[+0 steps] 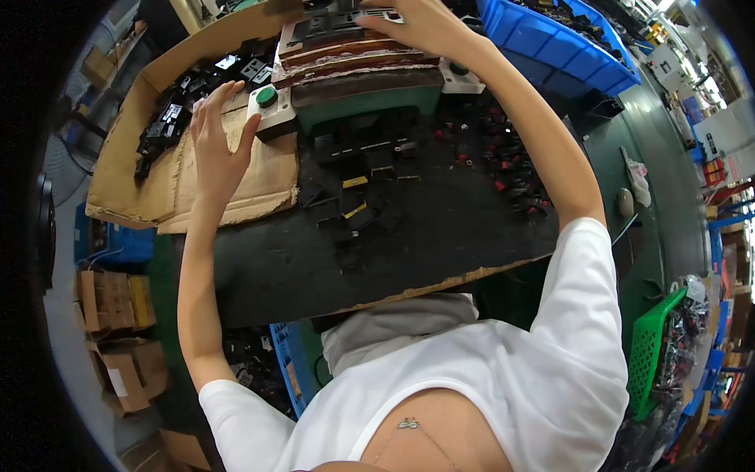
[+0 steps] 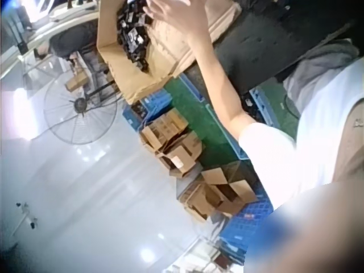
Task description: Assembling electronic power panels by inserting switches and buttons and using a pneumatic press to secure components.
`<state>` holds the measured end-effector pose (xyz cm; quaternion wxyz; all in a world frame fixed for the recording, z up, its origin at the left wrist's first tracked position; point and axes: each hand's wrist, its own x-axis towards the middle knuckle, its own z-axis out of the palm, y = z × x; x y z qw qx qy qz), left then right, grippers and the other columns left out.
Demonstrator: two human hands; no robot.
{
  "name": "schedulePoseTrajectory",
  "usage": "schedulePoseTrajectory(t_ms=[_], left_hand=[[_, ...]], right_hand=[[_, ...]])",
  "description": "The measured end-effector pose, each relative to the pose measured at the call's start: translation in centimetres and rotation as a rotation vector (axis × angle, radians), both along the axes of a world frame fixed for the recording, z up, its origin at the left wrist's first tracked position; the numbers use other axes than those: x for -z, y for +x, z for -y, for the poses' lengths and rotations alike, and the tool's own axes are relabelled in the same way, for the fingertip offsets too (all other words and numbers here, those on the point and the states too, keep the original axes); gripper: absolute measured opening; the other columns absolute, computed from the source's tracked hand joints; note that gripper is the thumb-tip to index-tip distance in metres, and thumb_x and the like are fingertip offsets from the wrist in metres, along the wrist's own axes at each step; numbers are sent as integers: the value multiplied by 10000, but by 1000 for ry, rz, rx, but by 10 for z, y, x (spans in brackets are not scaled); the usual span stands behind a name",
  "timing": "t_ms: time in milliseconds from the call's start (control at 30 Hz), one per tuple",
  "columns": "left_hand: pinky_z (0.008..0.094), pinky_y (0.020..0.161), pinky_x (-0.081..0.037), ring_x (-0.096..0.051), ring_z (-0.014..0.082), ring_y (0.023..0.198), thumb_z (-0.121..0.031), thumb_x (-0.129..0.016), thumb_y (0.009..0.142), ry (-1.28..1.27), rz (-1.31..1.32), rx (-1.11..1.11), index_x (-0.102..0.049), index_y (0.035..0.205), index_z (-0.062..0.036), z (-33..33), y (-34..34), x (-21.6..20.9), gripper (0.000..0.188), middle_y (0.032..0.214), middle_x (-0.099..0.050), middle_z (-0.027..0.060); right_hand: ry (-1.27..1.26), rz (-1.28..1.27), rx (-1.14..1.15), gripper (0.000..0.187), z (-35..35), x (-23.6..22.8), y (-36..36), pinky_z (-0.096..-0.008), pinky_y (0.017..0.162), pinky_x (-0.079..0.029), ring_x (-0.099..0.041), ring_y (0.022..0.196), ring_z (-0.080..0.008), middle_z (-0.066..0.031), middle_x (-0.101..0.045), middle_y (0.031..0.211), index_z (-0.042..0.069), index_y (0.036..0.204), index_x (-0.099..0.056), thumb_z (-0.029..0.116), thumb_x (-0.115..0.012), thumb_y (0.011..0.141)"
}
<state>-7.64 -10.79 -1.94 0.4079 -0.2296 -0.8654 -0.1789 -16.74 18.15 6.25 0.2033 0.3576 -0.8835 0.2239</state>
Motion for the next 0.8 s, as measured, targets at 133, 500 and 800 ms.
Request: schedulePoseTrajectory(t_ms=[133, 500, 800], left_hand=[[439, 1039, -225, -443, 251, 1151, -279, -605, 828, -6, 31, 7, -440, 1203, -71, -2, -2, 3, 459, 1162, -533, 90], [243, 706, -464, -597, 125, 804, -190, -580, 876, 807, 332, 338, -547, 1027, -23, -23, 3, -3, 228, 914, -623, 86], [178, 464, -399, -472, 40, 490, -122, -676, 801, 797, 843, 528, -565, 816, 10, -67, 52, -15, 173, 629, -594, 14]], right_hand=[[192, -8, -107, 526, 9, 12, -27, -389, 892, -407, -516, 1040, -368, -242, -545, 1088, -63, 1157, -500, 383, -511, 879], [316, -231, 64, 424, 28, -10, 27, -404, 822, -438, -532, 971, -359, -200, -536, 1063, -18, 1167, -498, 310, -482, 898], [86, -512, -65, 597, 16, 50, 139, -337, 777, -417, -533, 870, -243, -73, -547, 1041, 64, 1162, -550, 257, -744, 632]])
